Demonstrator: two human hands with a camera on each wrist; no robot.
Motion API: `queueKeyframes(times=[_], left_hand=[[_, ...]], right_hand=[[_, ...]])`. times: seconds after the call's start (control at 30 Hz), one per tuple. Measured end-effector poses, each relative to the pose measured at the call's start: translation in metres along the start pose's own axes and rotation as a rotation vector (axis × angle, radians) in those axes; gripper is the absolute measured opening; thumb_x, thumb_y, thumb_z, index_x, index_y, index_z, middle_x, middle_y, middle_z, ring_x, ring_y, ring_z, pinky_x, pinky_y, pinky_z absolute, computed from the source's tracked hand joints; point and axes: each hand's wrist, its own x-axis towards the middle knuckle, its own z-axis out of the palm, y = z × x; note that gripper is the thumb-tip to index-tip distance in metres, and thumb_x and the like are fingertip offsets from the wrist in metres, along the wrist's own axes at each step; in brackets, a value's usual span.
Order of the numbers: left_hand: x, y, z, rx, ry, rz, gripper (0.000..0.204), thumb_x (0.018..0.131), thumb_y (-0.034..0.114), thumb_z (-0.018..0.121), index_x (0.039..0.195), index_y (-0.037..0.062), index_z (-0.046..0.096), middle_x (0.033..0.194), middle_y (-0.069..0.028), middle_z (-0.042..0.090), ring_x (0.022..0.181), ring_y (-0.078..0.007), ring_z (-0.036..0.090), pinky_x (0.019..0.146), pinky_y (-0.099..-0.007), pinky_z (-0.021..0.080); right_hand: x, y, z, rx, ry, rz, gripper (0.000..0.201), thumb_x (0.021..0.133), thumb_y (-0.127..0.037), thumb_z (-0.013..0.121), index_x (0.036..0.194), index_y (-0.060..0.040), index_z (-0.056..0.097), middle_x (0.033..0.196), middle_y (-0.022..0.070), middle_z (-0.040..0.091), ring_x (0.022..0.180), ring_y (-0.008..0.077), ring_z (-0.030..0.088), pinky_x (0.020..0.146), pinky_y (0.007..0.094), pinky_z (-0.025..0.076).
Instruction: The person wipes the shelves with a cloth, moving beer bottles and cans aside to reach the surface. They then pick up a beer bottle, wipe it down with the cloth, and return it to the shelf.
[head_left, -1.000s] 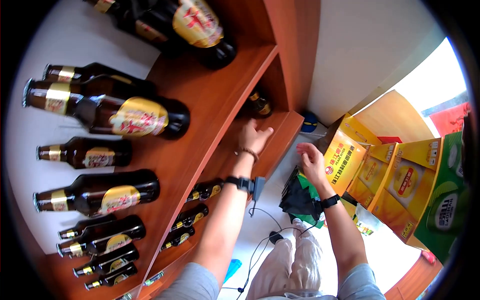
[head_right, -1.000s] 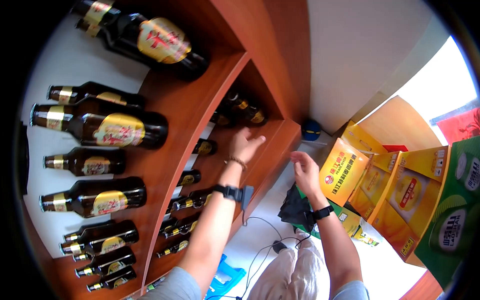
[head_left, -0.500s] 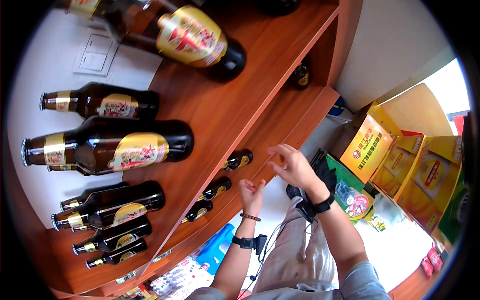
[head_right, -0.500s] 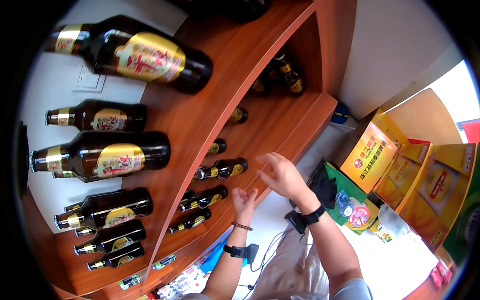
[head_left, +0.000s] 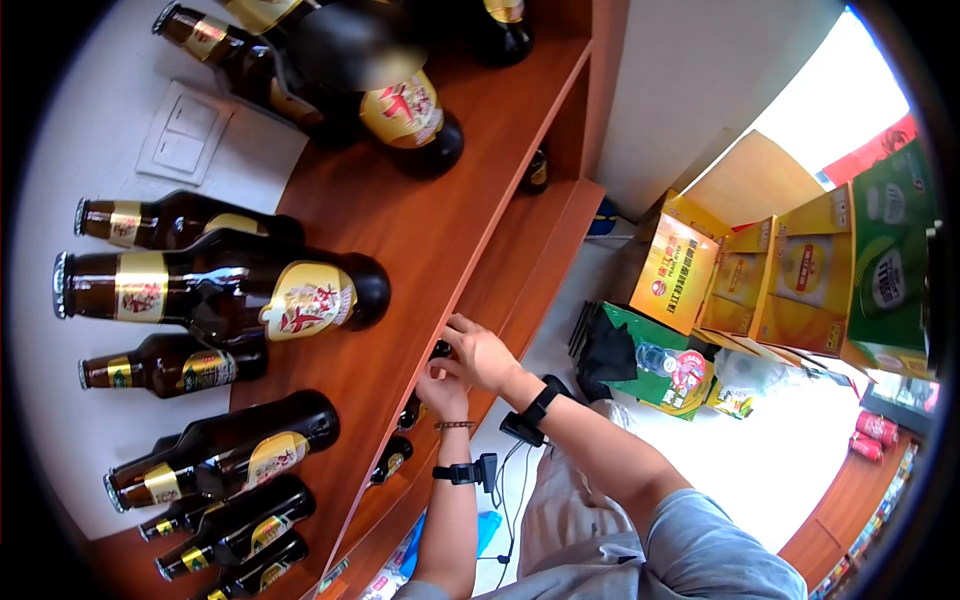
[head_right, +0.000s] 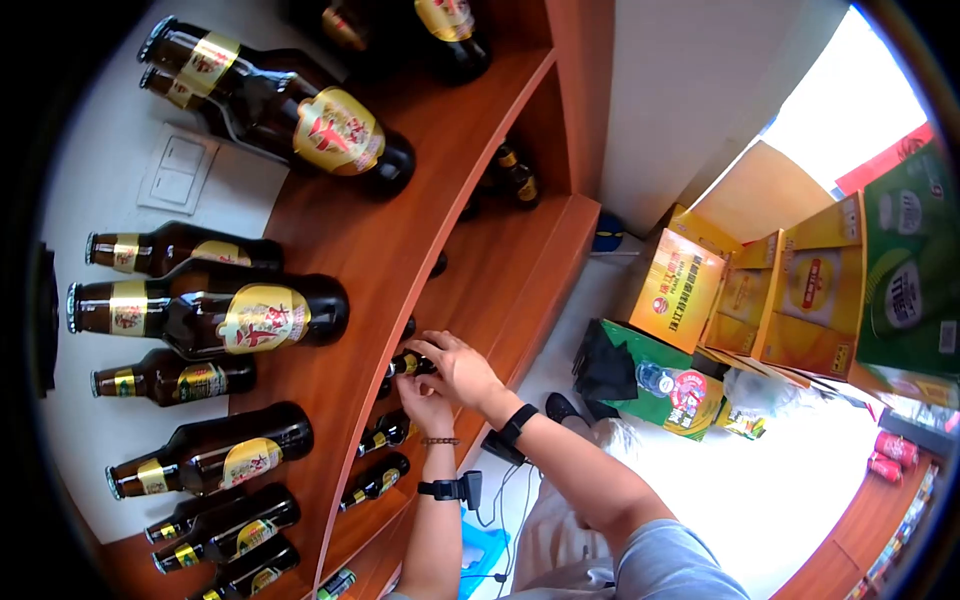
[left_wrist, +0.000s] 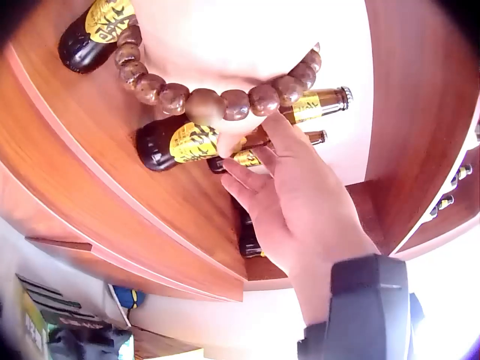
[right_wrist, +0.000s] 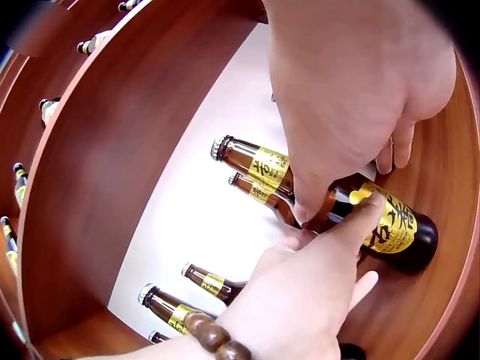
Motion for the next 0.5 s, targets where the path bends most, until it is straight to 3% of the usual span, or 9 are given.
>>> queueKeyframes(times=[0.07, 0.13, 0.17, 0.27, 0.37, 0.43, 0.5], left_hand=[[0.001, 0.019, 0.003, 0.213, -0.004, 0.07, 0.037, 0.091, -0.01, 0.069, 0.128, -0.0088, 0.063, 0.122, -0.0173, 0.071, 0.095, -0.02, 0.07, 0.071, -0.0323, 0.056], [0.006, 0.017, 0.0, 0.384, -0.006, 0.116, 0.034, 0.091, -0.012, 0.067, 0.125, -0.0103, 0.064, 0.114, -0.0174, 0.073, 0.091, -0.0195, 0.071, 0.069, -0.0322, 0.056], [0.015, -0.001, -0.002, 0.44, 0.012, 0.24, 0.028, 0.091, -0.014, 0.063, 0.119, -0.0117, 0.066, 0.104, -0.0158, 0.074, 0.089, -0.0191, 0.07, 0.068, -0.0323, 0.055], [0.013, 0.032, 0.018, 0.414, -0.022, 0.159, 0.028, 0.092, -0.013, 0.062, 0.12, -0.0119, 0.066, 0.106, -0.0166, 0.074, 0.091, -0.0204, 0.071, 0.071, -0.0337, 0.057], [0.032, 0.019, 0.051, -0.232, -0.009, 0.039, 0.015, 0.092, 0.001, 0.071, 0.095, -0.0062, 0.059, 0.083, -0.0125, 0.072, 0.078, -0.0199, 0.068, 0.071, -0.036, 0.057], [0.04, 0.031, 0.083, -0.293, -0.082, -0.011, 0.015, 0.094, 0.001, 0.071, 0.104, -0.0075, 0.063, 0.096, -0.0142, 0.074, 0.088, -0.0216, 0.072, 0.076, -0.0371, 0.06], [0.048, 0.053, 0.114, -0.046, -0.2, 0.039, 0.019, 0.096, 0.001, 0.07, 0.112, -0.0089, 0.067, 0.109, -0.0158, 0.077, 0.097, -0.0232, 0.075, 0.081, -0.0382, 0.062]], right_hand=[[-0.002, -0.007, -0.005, 0.026, -0.02, 0.053, 0.064, 0.091, -0.027, 0.08, 0.149, -0.0131, 0.059, 0.147, 0.0207, 0.061, 0.125, 0.0427, 0.066, 0.106, 0.0477, 0.057], [0.001, -0.006, -0.007, 0.01, -0.036, 0.068, 0.064, 0.092, -0.029, 0.08, 0.149, -0.0099, 0.06, 0.151, 0.0237, 0.058, 0.121, 0.0431, 0.068, 0.1, 0.0472, 0.06], [0.002, -0.004, -0.006, -0.01, -0.028, 0.071, 0.063, 0.092, -0.03, 0.08, 0.148, -0.0098, 0.06, 0.152, 0.0226, 0.058, 0.121, 0.0427, 0.068, 0.099, 0.0474, 0.061], [0.003, 0.009, -0.011, -0.011, 0.058, 0.05, 0.062, 0.092, -0.028, 0.08, 0.148, -0.01, 0.06, 0.153, 0.0219, 0.058, 0.12, 0.0436, 0.068, 0.098, 0.0478, 0.061], [0.009, 0.001, -0.059, 0.067, 0.136, 0.076, 0.061, 0.091, -0.024, 0.081, 0.148, -0.0105, 0.061, 0.154, 0.0209, 0.057, 0.122, 0.0451, 0.067, 0.1, 0.0478, 0.06], [0.016, 0.01, -0.085, 0.059, 0.215, 0.033, 0.069, 0.091, -0.018, 0.081, 0.153, -0.0093, 0.054, 0.154, 0.0225, 0.056, 0.13, 0.0448, 0.063, 0.106, 0.0468, 0.057], [0.028, 0.024, -0.105, 0.104, 0.309, -0.003, 0.078, 0.089, -0.013, 0.08, 0.158, -0.0052, 0.045, 0.155, 0.0249, 0.055, 0.135, 0.0441, 0.06, 0.109, 0.0456, 0.055]])
